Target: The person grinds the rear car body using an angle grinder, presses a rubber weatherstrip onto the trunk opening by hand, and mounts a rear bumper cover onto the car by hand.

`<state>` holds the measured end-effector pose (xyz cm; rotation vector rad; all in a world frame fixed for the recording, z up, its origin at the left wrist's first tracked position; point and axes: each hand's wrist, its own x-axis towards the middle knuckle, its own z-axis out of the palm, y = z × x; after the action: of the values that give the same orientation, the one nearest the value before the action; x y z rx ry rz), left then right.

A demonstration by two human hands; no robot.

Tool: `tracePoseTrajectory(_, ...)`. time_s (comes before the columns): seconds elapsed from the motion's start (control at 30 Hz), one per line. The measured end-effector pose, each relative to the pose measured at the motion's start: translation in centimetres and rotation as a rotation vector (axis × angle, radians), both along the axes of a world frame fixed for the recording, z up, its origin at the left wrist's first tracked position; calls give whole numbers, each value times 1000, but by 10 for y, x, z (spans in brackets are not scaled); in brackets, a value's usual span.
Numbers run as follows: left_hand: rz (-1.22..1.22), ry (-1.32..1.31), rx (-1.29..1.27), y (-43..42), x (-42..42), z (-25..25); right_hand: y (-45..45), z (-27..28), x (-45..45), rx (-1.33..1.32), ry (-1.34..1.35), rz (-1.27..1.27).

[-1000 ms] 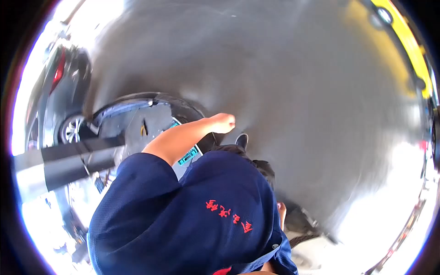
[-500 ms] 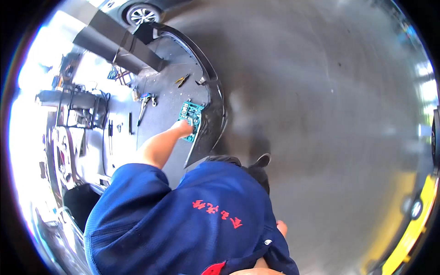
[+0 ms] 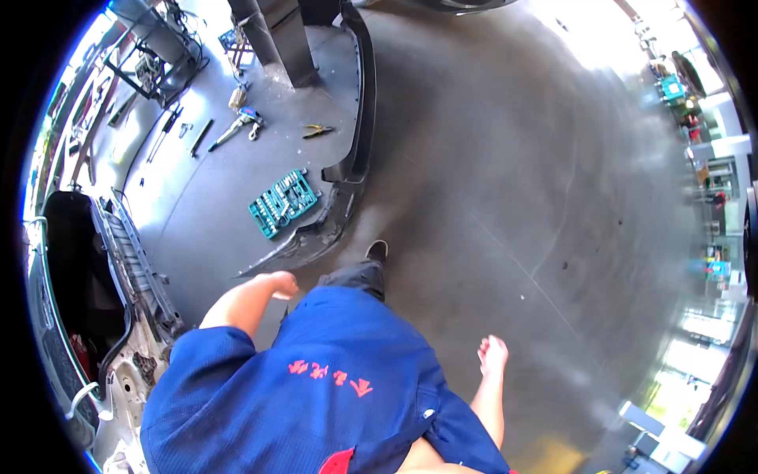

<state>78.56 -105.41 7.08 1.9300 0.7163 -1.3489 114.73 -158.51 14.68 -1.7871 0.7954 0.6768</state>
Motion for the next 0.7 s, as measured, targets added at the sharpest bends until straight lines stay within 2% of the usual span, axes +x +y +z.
tracePoseTrajectory(0.03,-28,76,-81,9,23,-11,32,11,30,29,40,128)
tracePoseTrajectory(0.07,-41,-62,23,17,60,19,72,21,60,-21,22,306)
tracePoseTrajectory(0.13,-894,-424,282,48,111,-24,148,58,108,87,-226,738)
tracePoseTrajectory(0.17,-480,-416,374,56,142,-4,180,76,125,-68,-474,987)
tracePoseTrajectory(0.2,88,-532,392,63,175,17,230,129,134,7,-510,1053)
tracePoseTrajectory(0.23,542,-727,410,71,207,39,266,158,150,44,-618,1144)
tracePoseTrajectory(0.3,711,-768,374,90,265,76,333,227,182,318,-752,1294)
tracePoseTrajectory(0.37,871,-813,273,102,299,66,389,302,209,476,-1073,1484)
tracePoseTrajectory(0.43,895,-807,348,101,319,73,421,358,234,732,-1305,1574)
tracePoseTrajectory(0.5,896,-717,465,83,323,77,440,391,259,951,-1535,1563)
tracePoseTrajectory(0.57,957,-544,546,54,307,33,456,410,288,1129,-1611,1588)
tracePoseTrajectory(0.63,891,-352,556,16,281,-2,472,421,310,1276,-1636,1623)
tracePoseTrajectory(0.7,1022,-126,399,-22,289,30,489,429,332,1394,-1604,1660)
